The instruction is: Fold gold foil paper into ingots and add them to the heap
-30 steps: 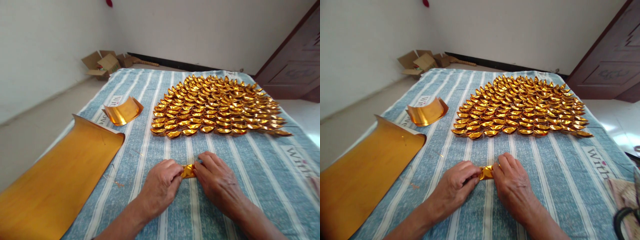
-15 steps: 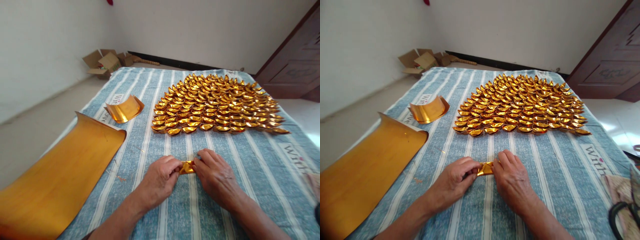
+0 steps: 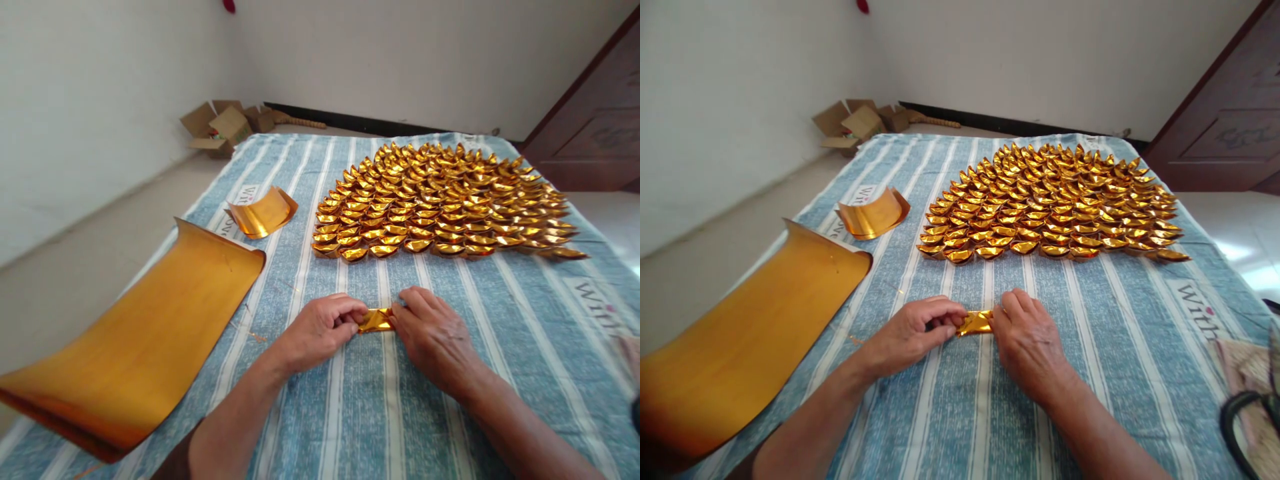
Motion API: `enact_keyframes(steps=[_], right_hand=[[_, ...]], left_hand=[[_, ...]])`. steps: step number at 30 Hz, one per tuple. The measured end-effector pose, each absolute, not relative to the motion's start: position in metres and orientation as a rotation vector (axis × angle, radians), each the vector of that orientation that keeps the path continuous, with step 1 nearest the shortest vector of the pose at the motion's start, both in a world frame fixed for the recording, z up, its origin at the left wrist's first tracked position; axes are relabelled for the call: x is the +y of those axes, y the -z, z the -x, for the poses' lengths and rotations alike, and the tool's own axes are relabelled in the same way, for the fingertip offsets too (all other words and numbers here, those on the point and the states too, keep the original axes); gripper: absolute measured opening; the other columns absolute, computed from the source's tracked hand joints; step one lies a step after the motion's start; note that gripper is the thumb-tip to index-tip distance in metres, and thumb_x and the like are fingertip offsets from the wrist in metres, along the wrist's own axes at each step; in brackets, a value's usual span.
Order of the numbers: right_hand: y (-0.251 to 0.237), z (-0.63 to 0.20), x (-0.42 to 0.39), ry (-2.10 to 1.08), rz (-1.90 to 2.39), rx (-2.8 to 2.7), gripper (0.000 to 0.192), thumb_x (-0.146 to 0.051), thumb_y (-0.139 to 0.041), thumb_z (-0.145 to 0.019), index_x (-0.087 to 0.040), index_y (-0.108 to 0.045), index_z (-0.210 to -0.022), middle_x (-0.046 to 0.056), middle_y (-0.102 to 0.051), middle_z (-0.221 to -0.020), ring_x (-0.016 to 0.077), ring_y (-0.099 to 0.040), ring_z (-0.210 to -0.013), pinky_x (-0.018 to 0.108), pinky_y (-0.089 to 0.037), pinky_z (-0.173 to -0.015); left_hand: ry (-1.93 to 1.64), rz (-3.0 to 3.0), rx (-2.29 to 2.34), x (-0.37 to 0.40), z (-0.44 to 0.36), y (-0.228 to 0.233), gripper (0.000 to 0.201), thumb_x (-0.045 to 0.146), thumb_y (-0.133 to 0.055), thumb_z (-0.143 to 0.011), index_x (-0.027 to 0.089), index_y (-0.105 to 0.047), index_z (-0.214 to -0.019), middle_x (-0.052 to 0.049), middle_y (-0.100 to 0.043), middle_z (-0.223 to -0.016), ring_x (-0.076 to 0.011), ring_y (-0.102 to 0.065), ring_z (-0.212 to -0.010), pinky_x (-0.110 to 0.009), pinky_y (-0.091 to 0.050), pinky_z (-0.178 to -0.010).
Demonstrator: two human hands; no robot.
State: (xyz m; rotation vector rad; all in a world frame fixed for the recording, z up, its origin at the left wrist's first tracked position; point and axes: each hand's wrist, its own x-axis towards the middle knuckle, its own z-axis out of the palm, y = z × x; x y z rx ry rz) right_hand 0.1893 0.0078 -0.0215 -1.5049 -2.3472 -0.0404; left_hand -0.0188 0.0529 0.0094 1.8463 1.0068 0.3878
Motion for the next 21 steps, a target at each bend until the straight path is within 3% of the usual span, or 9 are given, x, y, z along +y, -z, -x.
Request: enact_keyframes(steps=[21], right_hand=[[0.0196, -0.1874, 0.0074, 0.067, 1.507, -2.351, 0.024, -0.015, -0.047, -0.093, -0.018, -0.059, -0.074, 0.006, -0.056, -0.081, 0.0210, -0.048, -0.082, 0.032, -0.036, -0.070]], left_hand=[[-0.363, -2.062, 1.094, 0.0480, 0.0091, -0.0055, 0.021, 0.002, -0.056, -0.072, 0.017, -0.064, -0.085, 0.002, -0.055, -0.074, -0.0123, -0.053, -0.070, -0.024, -0.040, -0.063]])
